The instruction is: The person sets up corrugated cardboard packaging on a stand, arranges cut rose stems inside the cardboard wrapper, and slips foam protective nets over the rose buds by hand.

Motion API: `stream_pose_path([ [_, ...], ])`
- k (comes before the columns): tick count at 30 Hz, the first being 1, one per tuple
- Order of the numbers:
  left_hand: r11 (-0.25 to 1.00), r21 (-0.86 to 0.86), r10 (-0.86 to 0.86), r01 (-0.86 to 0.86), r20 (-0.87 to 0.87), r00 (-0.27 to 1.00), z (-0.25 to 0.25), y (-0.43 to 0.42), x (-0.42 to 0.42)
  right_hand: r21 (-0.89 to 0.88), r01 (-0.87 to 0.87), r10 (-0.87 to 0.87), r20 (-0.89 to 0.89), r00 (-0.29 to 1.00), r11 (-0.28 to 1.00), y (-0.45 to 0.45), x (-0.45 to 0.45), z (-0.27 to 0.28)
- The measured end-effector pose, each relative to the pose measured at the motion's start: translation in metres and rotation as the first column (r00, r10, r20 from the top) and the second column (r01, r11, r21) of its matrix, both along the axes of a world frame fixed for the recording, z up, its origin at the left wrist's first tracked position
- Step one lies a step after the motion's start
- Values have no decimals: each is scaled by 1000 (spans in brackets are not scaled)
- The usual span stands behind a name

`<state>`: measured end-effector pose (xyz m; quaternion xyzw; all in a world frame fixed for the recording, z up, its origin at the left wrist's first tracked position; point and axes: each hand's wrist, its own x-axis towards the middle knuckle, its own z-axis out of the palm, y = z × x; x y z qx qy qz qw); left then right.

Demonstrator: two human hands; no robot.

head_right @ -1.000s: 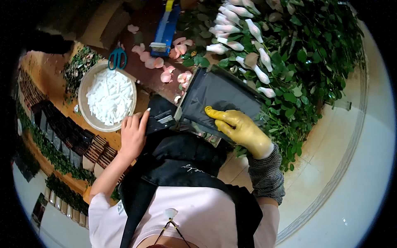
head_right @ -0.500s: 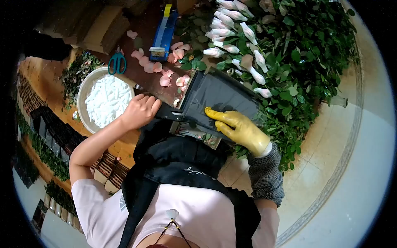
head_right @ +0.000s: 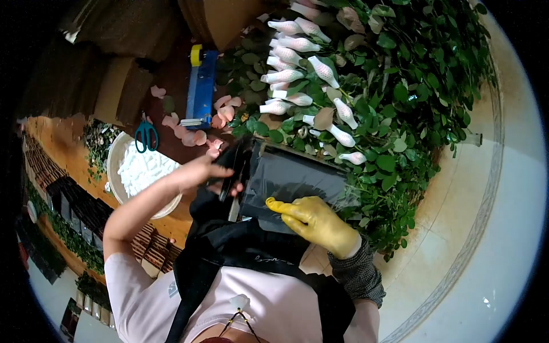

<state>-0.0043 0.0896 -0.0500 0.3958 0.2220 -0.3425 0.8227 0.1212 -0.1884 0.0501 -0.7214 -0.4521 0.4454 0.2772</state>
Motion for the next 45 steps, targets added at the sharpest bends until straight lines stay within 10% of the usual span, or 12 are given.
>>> stream_pose_path([
  [8,958,-267,-139,109,-95,986,-14,35,50,25,-9,6,122,993,1000,-4,0,-5],
  [12,976,44,-203,215,-186,961,-3,11,41,88,40,-51,127,991,995,-8,-6,-10],
  [18,997,64,38,-32,-92,995,19,-12,7,104,17,-52,348,936,994,-20,-19,13],
  [21,835,501,172,-227,154,973,29,-42,-42,197,214,-227,43,973,957,-34,-44,45],
  [24,237,896,-150,-375,415,897,85,-97,-58,182,445,-282,-555,783,877,-44,-74,41],
  [26,369,844,-277,-389,499,821,110,-132,-66,280,538,-292,-600,745,795,-46,-91,24],
  [30,480,783,-739,-396,604,299,133,-161,-29,-286,758,-657,-715,239,587,-97,-86,32],
  [32,317,764,-783,-562,545,300,120,-162,-4,35,801,-779,-214,590,597,-133,-85,26],
  [36,110,907,-861,-406,292,418,67,-156,20,-91,797,-678,475,561,597,-185,-102,15],
  [43,193,932,-818,-307,326,474,69,-154,22,-75,608,-491,514,703,791,-184,-76,-12],
  [44,205,936,-818,-286,324,475,68,-153,22,-110,575,-476,449,756,811,-181,-63,-20],
  [45,208,935,-814,-289,329,479,67,-152,22,-145,575,-590,-107,800,805,-191,-47,-48],
])
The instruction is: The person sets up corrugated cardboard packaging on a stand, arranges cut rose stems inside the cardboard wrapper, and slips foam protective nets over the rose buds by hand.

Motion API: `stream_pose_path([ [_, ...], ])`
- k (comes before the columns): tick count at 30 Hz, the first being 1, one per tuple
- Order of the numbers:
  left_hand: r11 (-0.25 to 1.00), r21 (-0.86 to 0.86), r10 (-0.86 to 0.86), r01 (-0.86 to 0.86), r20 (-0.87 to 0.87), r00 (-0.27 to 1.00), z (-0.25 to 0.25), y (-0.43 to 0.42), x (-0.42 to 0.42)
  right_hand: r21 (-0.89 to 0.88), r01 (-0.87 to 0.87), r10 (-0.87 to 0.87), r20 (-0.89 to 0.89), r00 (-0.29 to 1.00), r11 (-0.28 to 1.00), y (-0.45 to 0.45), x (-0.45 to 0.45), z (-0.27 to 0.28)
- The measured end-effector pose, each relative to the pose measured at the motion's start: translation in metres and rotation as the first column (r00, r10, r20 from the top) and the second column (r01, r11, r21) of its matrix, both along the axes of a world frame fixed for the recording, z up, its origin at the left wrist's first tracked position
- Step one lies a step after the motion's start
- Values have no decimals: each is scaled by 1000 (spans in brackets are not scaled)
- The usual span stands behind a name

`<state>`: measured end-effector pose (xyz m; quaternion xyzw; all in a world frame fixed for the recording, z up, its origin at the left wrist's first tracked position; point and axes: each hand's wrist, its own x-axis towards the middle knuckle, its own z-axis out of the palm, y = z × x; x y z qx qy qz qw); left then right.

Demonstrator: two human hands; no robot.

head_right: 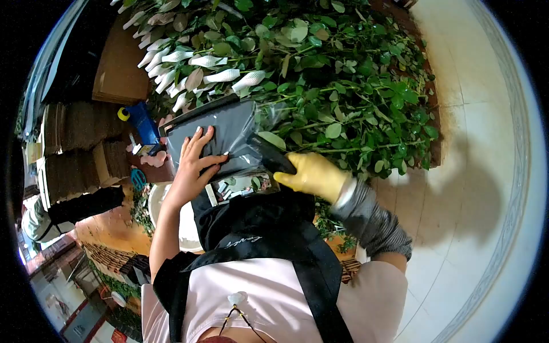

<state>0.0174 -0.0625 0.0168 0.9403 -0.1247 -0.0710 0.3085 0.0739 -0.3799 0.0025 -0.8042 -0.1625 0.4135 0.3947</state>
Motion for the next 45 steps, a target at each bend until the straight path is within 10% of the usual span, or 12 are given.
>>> stream_pose_path([
  [3,1000,12,-8,8,-20,1000,-1,-2,2,14,-164,146,-526,838,986,-3,37,2],
  [9,999,-42,23,-22,21,1000,-7,1,1,-368,-605,508,-332,795,706,21,43,16],
  [11,999,-43,29,-28,27,999,-9,0,0,237,-49,174,-542,822,970,8,13,-19],
  [15,990,-131,51,-43,58,997,-6,2,-1,29,315,-281,-376,883,949,17,-33,-35],
  [19,454,-817,264,-355,-258,930,-7,25,-22,135,288,-235,-311,921,948,10,-36,-21],
  [21,780,-538,438,-322,101,893,9,38,-47,201,424,-283,-492,823,883,0,-38,26],
  [25,739,-552,407,-386,-89,909,13,49,-104,398,206,160,-714,682,894,-10,-26,80],
  [29,793,-545,227,-271,-148,963,19,31,-114,-221,-124,104,-98,990,967,110,-42,113],
  [31,826,-516,248,-227,-29,968,11,15,-123,-200,-177,267,723,637,964,167,-58,84],
  [37,-24,-812,419,-583,-537,732,-46,44,-140,-186,-790,797,314,517,585,257,-26,116],
  [39,436,-561,732,-704,-234,640,-96,71,-137,108,-716,613,439,657,690,299,3,113],
  [45,544,-206,832,-813,6,555,-129,96,-92,188,118,-79,-200,976,975,434,59,20],
])
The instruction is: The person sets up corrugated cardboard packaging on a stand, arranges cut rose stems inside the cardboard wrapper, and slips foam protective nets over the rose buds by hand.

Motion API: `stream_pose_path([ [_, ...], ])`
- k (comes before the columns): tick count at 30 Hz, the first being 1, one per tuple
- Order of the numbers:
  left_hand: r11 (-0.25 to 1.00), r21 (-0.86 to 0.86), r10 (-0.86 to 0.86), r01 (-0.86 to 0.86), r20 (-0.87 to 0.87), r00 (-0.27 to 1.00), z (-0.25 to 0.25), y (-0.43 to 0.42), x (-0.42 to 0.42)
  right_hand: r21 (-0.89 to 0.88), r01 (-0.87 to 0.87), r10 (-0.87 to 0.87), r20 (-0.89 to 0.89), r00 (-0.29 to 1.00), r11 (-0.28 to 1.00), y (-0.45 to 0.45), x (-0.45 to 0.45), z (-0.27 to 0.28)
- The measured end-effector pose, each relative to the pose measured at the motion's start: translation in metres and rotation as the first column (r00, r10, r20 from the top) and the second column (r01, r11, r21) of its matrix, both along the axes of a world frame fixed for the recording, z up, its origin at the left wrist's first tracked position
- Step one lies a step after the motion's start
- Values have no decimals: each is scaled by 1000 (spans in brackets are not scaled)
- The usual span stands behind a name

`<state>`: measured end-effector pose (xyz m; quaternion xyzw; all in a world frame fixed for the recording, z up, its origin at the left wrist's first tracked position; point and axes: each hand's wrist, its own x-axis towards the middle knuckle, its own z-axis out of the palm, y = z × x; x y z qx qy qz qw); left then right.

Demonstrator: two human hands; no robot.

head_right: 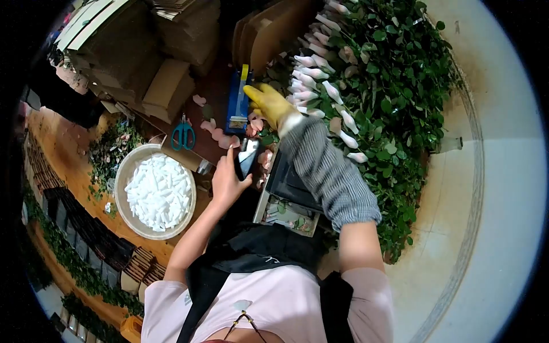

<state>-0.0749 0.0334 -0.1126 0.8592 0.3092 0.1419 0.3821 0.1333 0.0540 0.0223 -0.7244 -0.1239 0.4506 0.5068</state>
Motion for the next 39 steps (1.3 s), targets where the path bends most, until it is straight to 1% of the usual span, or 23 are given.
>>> stream_pose_path([
  [2,979,191,-74,77,-19,997,-6,-1,6,189,-232,298,-536,790,954,9,45,-50],
  [4,973,214,-79,81,-19,997,-14,-5,4,278,-111,138,-82,987,954,15,18,-29],
  [6,942,321,40,-96,176,984,-21,-13,4,160,-71,28,253,967,985,2,-3,-6],
  [7,947,299,68,-115,162,984,-28,-16,3,127,-51,36,119,992,991,-8,-17,-10],
  [10,930,334,101,-154,169,980,-47,-24,7,34,-446,442,-220,870,895,-37,-32,-43],
  [12,920,374,62,-122,168,984,-49,-20,10,-377,-415,497,150,855,828,-27,-31,-50],
  [13,919,375,67,-120,151,986,-40,-15,10,-599,-323,656,497,568,733,-29,-30,-69],
  [14,920,375,72,-116,129,989,-32,-11,8,-764,-15,752,632,187,645,-31,-30,-88],
  [16,930,349,73,-118,139,988,-17,-5,1,-850,-272,892,434,126,452,-39,-35,-45],
  [17,948,293,90,-124,126,988,-14,-1,-6,-580,-356,670,523,527,733,-49,-49,-3],
  [19,961,235,119,-144,117,986,-19,4,-21,-251,-411,478,349,806,876,-85,-57,61],
  [21,963,219,134,-160,126,983,-18,8,-36,84,-244,235,103,966,966,-129,-50,105],
  [22,958,221,145,-181,169,975,-17,8,-40,103,-211,207,43,977,972,-147,-40,122],
  [24,967,176,159,-182,138,978,-18,9,-45,-122,-219,200,-148,968,968,-178,-18,107],
  [26,967,170,156,-188,183,971,-13,8,-43,-554,-412,310,-272,911,723,-216,-10,23],
  [30,957,191,179,-217,200,963,3,21,-49,-795,-584,465,-459,757,165,-218,-5,73],
  [31,950,194,208,-245,192,959,3,22,-51,-810,-532,544,-339,768,246,-216,-3,84],
  [32,948,193,216,-253,193,957,2,22,-49,-710,-428,469,-155,870,559,-222,2,82],
  [34,958,166,202,-232,181,963,3,24,-52,-721,-396,559,-15,829,569,-192,-7,83],
  [35,959,169,190,-229,220,957,4,23,-51,-811,-519,702,-203,683,270,-172,-10,61],
  [36,963,152,187,-222,211,959,3,23,-52,-801,-555,674,-284,682,223,-158,-9,70],
  [38,971,123,171,-203,228,958,6,24,-56,-831,-500,772,-146,619,243,-137,-9,91],
  [39,973,92,190,-213,214,958,6,25,-57,-738,-531,750,-52,660,416,-129,-8,94],
])
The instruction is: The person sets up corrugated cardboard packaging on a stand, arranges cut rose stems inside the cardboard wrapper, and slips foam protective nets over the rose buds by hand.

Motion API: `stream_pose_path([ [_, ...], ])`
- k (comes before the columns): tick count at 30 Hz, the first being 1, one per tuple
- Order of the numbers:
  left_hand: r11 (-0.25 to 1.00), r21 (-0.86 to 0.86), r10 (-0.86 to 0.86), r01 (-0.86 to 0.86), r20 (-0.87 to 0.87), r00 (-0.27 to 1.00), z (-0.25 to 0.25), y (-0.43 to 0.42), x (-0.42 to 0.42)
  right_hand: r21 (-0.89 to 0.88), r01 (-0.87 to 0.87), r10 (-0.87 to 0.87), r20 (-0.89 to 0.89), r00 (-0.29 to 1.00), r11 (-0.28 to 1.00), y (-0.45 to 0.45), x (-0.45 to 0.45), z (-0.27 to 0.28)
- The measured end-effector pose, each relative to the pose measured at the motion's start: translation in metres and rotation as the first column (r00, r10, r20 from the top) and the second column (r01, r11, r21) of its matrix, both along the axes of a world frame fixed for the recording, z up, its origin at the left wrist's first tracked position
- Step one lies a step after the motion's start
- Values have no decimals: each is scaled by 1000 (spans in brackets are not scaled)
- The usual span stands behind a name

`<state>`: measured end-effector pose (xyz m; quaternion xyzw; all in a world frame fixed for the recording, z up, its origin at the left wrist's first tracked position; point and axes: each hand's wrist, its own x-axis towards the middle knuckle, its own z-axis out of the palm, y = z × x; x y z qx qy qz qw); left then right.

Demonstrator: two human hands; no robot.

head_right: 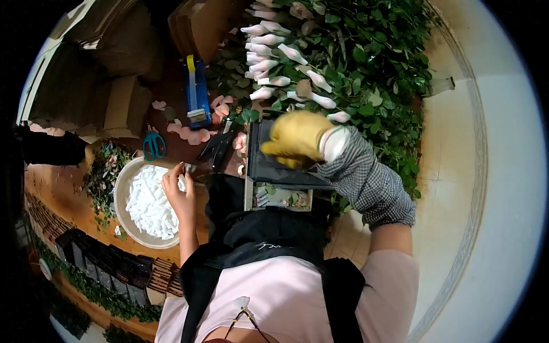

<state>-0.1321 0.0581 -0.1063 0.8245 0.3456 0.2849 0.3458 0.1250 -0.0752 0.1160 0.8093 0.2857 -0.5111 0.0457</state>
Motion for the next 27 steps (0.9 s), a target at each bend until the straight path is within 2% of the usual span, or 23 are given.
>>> stream_pose_path([
  [1,1000,-1,-7,7,-3,1000,3,1,-1,166,-211,197,97,976,963,17,3,14],
  [3,995,-102,18,-22,-46,999,10,5,-1,714,111,-129,-30,991,691,43,12,-14],
  [4,999,-28,20,-22,-55,998,5,8,0,738,173,-260,3,966,653,67,14,-26],
  [5,1000,-14,22,-23,-57,998,8,10,2,776,313,-365,-115,924,548,92,20,-57],
  [6,998,-62,0,-1,-7,1000,13,10,7,709,479,-397,-297,868,518,114,26,-79],
  [7,994,-111,-20,26,47,999,16,11,13,625,466,-405,-250,880,626,125,36,-101],
  [8,994,-94,-50,60,100,994,14,15,19,387,701,-281,-717,637,599,130,69,-155],
  [9,972,-221,-57,84,126,990,19,17,25,63,779,-130,-974,183,624,135,93,-197],
  [10,951,-297,-28,84,186,982,21,22,32,413,631,-213,-701,681,657,147,44,-131],
  [11,922,-379,13,81,241,970,22,27,37,727,486,-11,-551,834,485,144,41,-144],
  [12,866,-493,58,85,267,962,28,35,39,753,278,-208,-189,960,597,129,14,-109],
  [13,795,-599,106,92,287,952,32,44,42,744,50,-180,96,979,666,107,-16,-77],
  [14,782,-600,37,171,318,947,25,58,46,691,35,-46,-2,999,722,85,-37,-92],
  [15,687,-683,-34,249,311,950,30,68,52,691,288,2,-386,923,663,54,-62,-75],
  [16,585,-740,-123,332,324,938,30,75,62,661,345,-33,-436,899,666,32,-92,-106],
  [17,470,-786,-213,402,341,916,30,80,72,506,272,-99,-342,935,819,24,-114,-96],
  [18,440,-787,-197,433,386,901,29,75,87,486,245,-108,-293,950,839,17,-131,-99],
  [19,439,-785,-210,438,384,899,21,79,94,547,177,-87,-186,979,818,12,-145,-111],
  [21,572,-700,-435,428,183,882,6,87,105,614,134,-158,-14,987,778,14,-156,-127],
  [22,573,-719,-321,394,246,915,9,80,109,641,185,-188,-65,980,745,18,-154,-136],
  [24,566,-731,-356,382,201,913,9,84,117,686,333,-241,-230,943,647,24,-153,-140],
  [26,503,-766,-427,400,182,886,-8,81,124,723,354,-262,-242,934,594,31,-155,-136],
  [27,581,-721,-544,378,1,839,-4,72,123,754,364,-278,-247,928,547,26,-153,-131],
])
